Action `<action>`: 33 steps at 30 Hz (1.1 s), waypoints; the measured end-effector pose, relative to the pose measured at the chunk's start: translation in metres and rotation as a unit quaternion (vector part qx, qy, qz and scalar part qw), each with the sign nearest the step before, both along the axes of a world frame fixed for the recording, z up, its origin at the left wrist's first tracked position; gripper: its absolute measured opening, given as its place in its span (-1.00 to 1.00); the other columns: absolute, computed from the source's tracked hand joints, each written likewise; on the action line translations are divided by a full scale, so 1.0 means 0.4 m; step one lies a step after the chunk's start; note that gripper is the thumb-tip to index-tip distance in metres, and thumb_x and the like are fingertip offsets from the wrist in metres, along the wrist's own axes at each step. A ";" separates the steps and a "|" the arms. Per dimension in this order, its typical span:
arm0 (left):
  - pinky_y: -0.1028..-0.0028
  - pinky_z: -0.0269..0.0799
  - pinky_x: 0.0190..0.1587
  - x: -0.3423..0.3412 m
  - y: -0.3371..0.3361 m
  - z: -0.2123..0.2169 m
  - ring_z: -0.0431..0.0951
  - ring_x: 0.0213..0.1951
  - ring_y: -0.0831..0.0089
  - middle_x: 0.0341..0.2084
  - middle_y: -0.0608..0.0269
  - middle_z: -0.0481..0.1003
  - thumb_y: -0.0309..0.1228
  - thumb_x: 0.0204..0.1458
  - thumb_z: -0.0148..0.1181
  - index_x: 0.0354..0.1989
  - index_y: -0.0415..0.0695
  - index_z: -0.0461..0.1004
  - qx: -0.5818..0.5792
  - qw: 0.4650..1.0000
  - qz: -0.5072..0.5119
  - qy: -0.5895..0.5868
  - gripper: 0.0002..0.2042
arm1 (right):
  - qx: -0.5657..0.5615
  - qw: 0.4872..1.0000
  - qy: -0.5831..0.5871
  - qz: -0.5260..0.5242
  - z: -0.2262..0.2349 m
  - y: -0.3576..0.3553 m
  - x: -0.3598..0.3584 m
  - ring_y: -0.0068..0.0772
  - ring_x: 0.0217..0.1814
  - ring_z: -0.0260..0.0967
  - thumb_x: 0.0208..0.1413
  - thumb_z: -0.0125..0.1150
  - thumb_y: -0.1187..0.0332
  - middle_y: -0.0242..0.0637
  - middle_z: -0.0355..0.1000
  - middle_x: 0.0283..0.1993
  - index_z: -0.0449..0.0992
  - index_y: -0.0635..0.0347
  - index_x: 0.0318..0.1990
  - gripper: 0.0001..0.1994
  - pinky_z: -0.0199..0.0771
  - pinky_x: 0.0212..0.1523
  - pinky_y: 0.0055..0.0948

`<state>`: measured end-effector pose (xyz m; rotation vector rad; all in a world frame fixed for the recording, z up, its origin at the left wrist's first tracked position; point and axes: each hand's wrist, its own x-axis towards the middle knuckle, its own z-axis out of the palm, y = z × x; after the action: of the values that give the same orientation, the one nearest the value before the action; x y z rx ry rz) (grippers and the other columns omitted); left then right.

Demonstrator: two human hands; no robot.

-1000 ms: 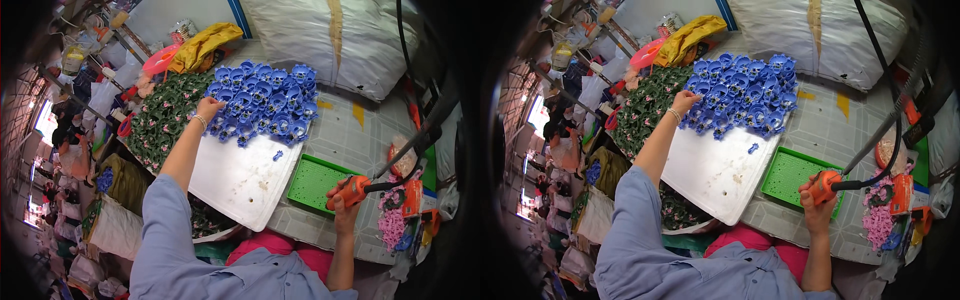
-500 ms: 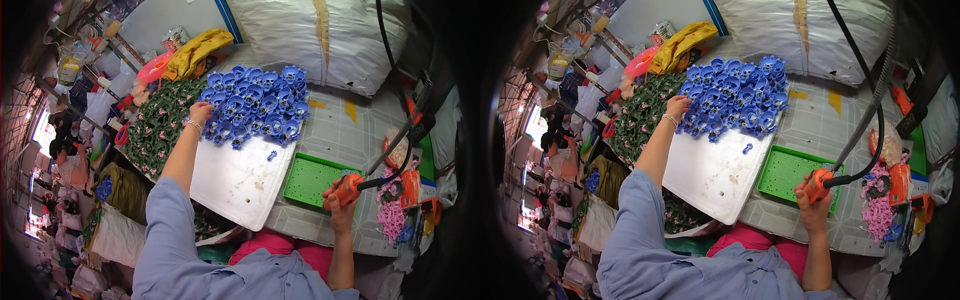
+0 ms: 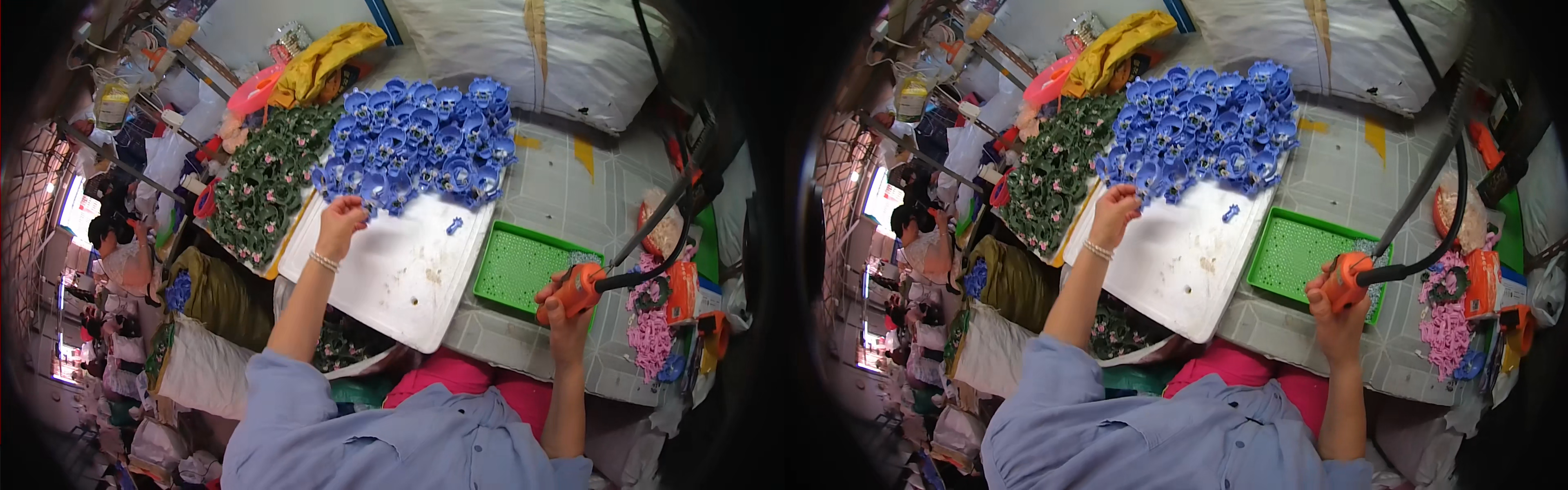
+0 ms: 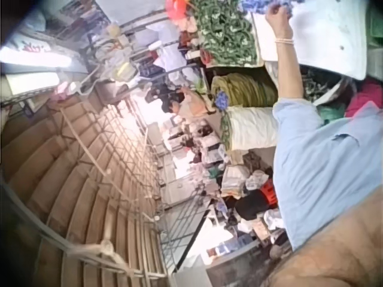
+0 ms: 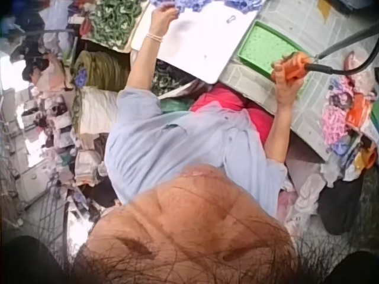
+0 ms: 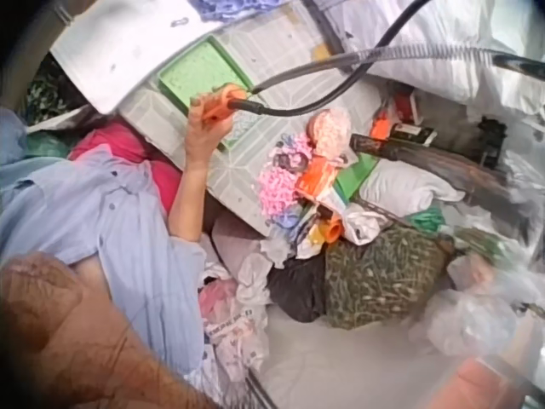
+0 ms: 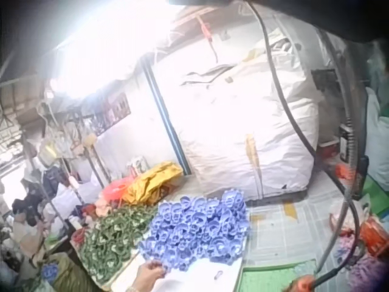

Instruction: Manually assembling plastic toy components using a handheld assembly tool.

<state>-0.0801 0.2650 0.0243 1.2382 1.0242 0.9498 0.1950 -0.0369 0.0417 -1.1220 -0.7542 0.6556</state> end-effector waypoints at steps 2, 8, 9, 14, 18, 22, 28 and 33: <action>0.62 0.43 -0.46 -0.002 -0.092 -0.035 0.46 -0.49 0.61 -0.50 0.33 0.46 -0.59 -0.15 0.18 -0.28 -0.22 0.41 0.015 0.999 0.002 0.037 -0.79 | 0.009 1.000 0.004 0.004 0.000 0.005 0.001 -0.68 -0.39 0.27 -0.03 0.27 0.29 -0.40 0.34 -0.39 0.25 0.26 -0.10 -0.59 0.29 -0.39 -0.70; 0.71 0.37 -0.45 0.048 -0.283 -0.090 0.38 -0.49 0.70 -0.47 0.37 0.42 -0.66 -0.21 0.21 -0.27 -0.26 0.39 0.037 0.999 0.013 0.029 -0.73 | 0.010 1.000 -0.008 -0.009 -0.012 0.018 -0.002 -0.62 -0.36 0.31 -0.04 0.29 0.25 -0.36 0.35 -0.37 0.24 0.23 -0.09 -0.56 0.31 -0.45 -0.68; 0.73 0.35 -0.44 0.054 -0.302 -0.099 0.36 -0.49 0.72 -0.46 0.38 0.40 -0.66 -0.21 0.19 -0.23 -0.29 0.38 0.064 0.997 0.010 0.030 -0.71 | 0.008 1.000 -0.008 -0.009 -0.011 0.020 -0.002 -0.59 -0.35 0.33 -0.05 0.30 0.23 -0.35 0.35 -0.37 0.24 0.22 -0.10 -0.55 0.33 -0.44 -0.66; 0.73 0.33 -0.44 0.080 -0.348 -0.097 0.34 -0.50 0.72 -0.47 0.41 0.38 -0.66 -0.21 0.17 -0.09 -0.31 0.35 0.108 0.984 -0.017 0.140 -0.60 | -0.004 1.000 0.011 0.001 -0.006 0.020 -0.005 -0.60 -0.36 0.32 -0.05 0.29 0.26 -0.35 0.35 -0.37 0.24 0.22 -0.10 -0.57 0.33 -0.43 -0.66; 0.65 0.35 -0.53 0.085 -0.332 -0.087 0.34 -0.62 0.67 -0.62 0.32 0.41 -0.47 -0.24 0.25 -0.23 -0.29 0.43 0.163 0.964 -0.022 0.210 -0.67 | -0.011 1.000 -0.001 0.001 0.000 0.018 0.005 -0.61 -0.39 0.30 -0.02 0.27 0.29 -0.33 0.35 -0.38 0.24 0.23 -0.09 -0.59 0.31 -0.40 -0.65; 0.62 0.30 -0.56 0.102 -0.328 -0.065 0.33 -0.62 0.65 -0.64 0.32 0.40 -0.45 -0.27 0.32 -0.35 -0.29 0.43 0.064 0.967 -0.066 0.236 -0.71 | 0.007 0.999 -0.032 -0.017 0.004 0.023 0.018 -0.63 -0.40 0.29 -0.02 0.27 0.30 -0.33 0.37 -0.39 0.26 0.23 -0.10 -0.61 0.31 -0.38 -0.65; 0.58 0.26 -0.53 0.124 -0.348 -0.102 0.34 -0.58 0.59 -0.61 0.32 0.39 -0.46 -0.23 0.32 -0.40 -0.20 0.41 0.252 0.929 -0.083 0.258 -0.77 | 0.001 1.000 -0.016 -0.013 0.007 0.024 0.022 -0.67 -0.43 0.29 -0.02 0.27 0.33 -0.36 0.39 -0.40 0.29 0.23 -0.11 -0.64 0.29 -0.42 -0.68; 0.62 0.20 -0.56 0.139 -0.367 -0.083 0.22 -0.61 0.69 -0.65 0.46 0.31 -0.50 -0.16 0.29 -0.45 -0.19 0.36 0.232 0.934 -0.084 0.257 -0.81 | 0.008 0.999 -0.024 -0.029 0.010 0.023 0.030 -0.62 -0.38 0.33 -0.01 0.25 0.38 -0.32 0.41 -0.35 0.30 0.26 -0.13 -0.67 0.34 -0.37 -0.64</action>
<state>-0.0244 0.1180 -0.0089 2.0125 1.0996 0.7701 0.2068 -0.0275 0.0456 -1.1453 -0.7645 0.5749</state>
